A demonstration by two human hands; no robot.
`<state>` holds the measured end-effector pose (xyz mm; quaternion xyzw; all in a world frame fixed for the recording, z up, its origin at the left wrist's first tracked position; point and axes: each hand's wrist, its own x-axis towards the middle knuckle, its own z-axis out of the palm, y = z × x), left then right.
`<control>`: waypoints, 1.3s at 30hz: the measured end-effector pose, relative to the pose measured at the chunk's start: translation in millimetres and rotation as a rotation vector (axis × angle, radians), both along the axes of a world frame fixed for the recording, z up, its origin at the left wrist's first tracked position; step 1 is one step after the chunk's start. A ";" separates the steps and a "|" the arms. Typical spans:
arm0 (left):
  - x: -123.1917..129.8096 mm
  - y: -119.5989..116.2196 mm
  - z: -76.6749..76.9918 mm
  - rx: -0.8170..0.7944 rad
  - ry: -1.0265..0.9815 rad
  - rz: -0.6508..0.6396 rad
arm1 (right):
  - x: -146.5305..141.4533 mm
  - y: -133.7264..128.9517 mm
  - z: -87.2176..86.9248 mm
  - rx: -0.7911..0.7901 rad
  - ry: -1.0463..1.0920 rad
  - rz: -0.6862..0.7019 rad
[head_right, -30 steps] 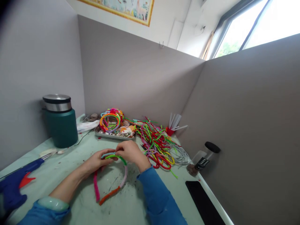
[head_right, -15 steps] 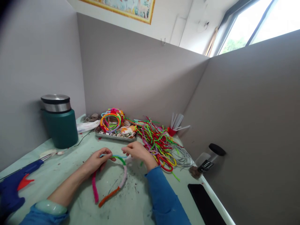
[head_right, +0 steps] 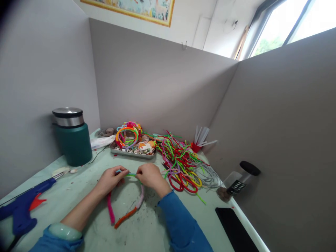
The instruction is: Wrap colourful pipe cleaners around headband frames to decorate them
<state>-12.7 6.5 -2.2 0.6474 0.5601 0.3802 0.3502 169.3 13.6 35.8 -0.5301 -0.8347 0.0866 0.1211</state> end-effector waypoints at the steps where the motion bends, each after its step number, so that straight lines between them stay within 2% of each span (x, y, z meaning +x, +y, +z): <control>1: -1.9 1.3 0.6 0.038 0.050 0.032 | -0.2 0.1 0.5 0.021 -0.007 -0.024; 5: -8.6 3.6 4.7 0.225 0.225 0.119 | 2.3 1.7 5.2 0.098 0.003 -0.068; 9: -5.4 -3.7 13.7 0.587 0.437 0.190 | -2.4 -2.0 6.9 0.185 -0.004 -0.077; 12: 2.4 -12.0 20.1 0.751 0.562 0.136 | -15.8 -9.9 3.4 0.267 0.042 -0.080; 15: 7.6 -17.4 21.2 0.683 0.642 0.089 | -26.1 -15.0 0.4 0.317 0.138 -0.022; 19: 5.1 -18.5 19.3 0.553 0.652 0.228 | -16.1 -8.1 4.7 0.283 0.204 -0.030; 23: 1.1 -17.7 20.5 0.539 0.646 0.301 | 1.8 -1.5 13.7 0.326 0.276 -0.134; 26: 1.5 -18.1 21.2 0.564 0.673 0.302 | -0.2 -6.5 16.8 0.394 0.314 -0.067; 30: 3.5 -18.9 20.0 0.609 0.703 0.284 | -15.4 -16.0 13.9 0.422 0.179 0.021; 34: 4.5 -18.4 18.6 0.646 0.695 0.234 | -23.1 -18.1 7.6 0.450 0.026 -0.012; 39: 4.9 -17.3 17.4 0.672 0.676 0.198 | -23.3 -16.0 0.6 0.458 -0.031 -0.047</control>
